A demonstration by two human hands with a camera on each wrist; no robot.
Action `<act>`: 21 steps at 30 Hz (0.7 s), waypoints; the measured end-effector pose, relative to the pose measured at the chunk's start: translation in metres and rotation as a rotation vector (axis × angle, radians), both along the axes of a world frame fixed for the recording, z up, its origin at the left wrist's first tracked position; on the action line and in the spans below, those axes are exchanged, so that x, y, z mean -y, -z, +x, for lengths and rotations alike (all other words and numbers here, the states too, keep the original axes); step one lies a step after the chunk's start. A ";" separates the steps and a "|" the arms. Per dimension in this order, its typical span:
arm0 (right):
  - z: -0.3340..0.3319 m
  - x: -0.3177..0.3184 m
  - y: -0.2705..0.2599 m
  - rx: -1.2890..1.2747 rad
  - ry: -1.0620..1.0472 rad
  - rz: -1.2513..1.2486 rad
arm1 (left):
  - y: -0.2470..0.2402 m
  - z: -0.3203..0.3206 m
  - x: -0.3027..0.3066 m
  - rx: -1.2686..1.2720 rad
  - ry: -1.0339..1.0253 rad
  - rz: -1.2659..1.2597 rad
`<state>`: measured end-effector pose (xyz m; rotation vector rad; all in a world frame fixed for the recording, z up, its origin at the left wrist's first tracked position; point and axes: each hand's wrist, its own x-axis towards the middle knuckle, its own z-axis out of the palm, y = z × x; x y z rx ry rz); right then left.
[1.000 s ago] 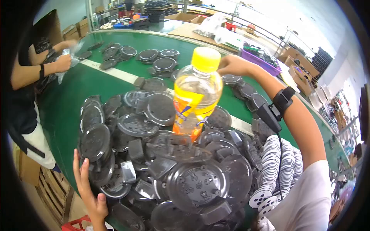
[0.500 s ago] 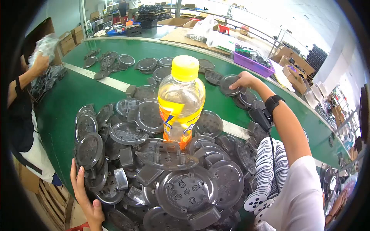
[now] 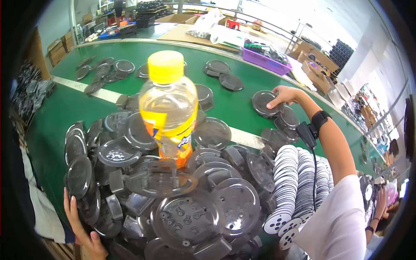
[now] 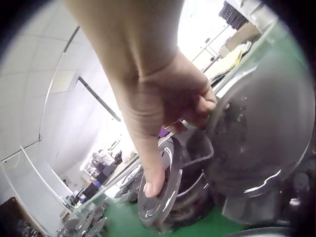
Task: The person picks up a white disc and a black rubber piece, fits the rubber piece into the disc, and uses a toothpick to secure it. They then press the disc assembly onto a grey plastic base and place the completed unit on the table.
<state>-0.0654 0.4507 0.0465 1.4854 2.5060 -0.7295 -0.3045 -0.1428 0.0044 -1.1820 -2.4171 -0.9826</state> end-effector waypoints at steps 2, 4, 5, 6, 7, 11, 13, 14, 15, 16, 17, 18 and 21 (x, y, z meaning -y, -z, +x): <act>-0.001 -0.004 -0.002 0.082 -0.102 0.029 | 0.001 0.000 -0.001 0.000 -0.014 -0.001; -0.003 0.003 -0.014 0.149 -0.128 -0.024 | -0.001 -0.001 -0.004 -0.029 0.045 0.026; 0.000 0.007 -0.021 0.149 -0.115 -0.025 | -0.005 0.000 -0.006 -0.029 0.079 0.024; 0.004 0.011 -0.025 -0.038 -0.128 -0.026 | -0.006 0.000 -0.008 -0.081 0.084 0.024; 0.009 0.013 -0.029 -0.223 -0.139 -0.022 | -0.007 0.002 -0.009 -0.074 0.075 0.022; 0.039 0.025 -0.066 -0.547 0.056 -0.090 | -0.007 0.003 -0.007 -0.108 0.065 0.027; 0.067 0.012 -0.069 -0.569 0.116 -0.145 | -0.003 0.001 -0.008 -0.087 0.108 0.050; 0.079 0.015 -0.070 -0.562 0.109 -0.214 | -0.002 0.001 -0.008 -0.080 0.124 0.065; 0.090 0.017 -0.071 -0.556 0.105 -0.285 | -0.003 0.001 -0.009 -0.074 0.142 0.079; 0.103 0.017 -0.071 -0.493 0.135 -0.366 | -0.004 0.003 -0.009 -0.071 0.129 0.062; 0.109 0.034 -0.068 -0.503 0.093 -0.364 | -0.004 0.003 -0.008 -0.078 0.111 0.044; 0.117 0.038 -0.062 -0.375 0.158 -0.354 | -0.005 0.004 -0.009 -0.082 0.109 0.039; 0.145 0.013 -0.017 -0.113 0.347 -0.476 | -0.004 0.005 -0.010 -0.099 0.086 0.035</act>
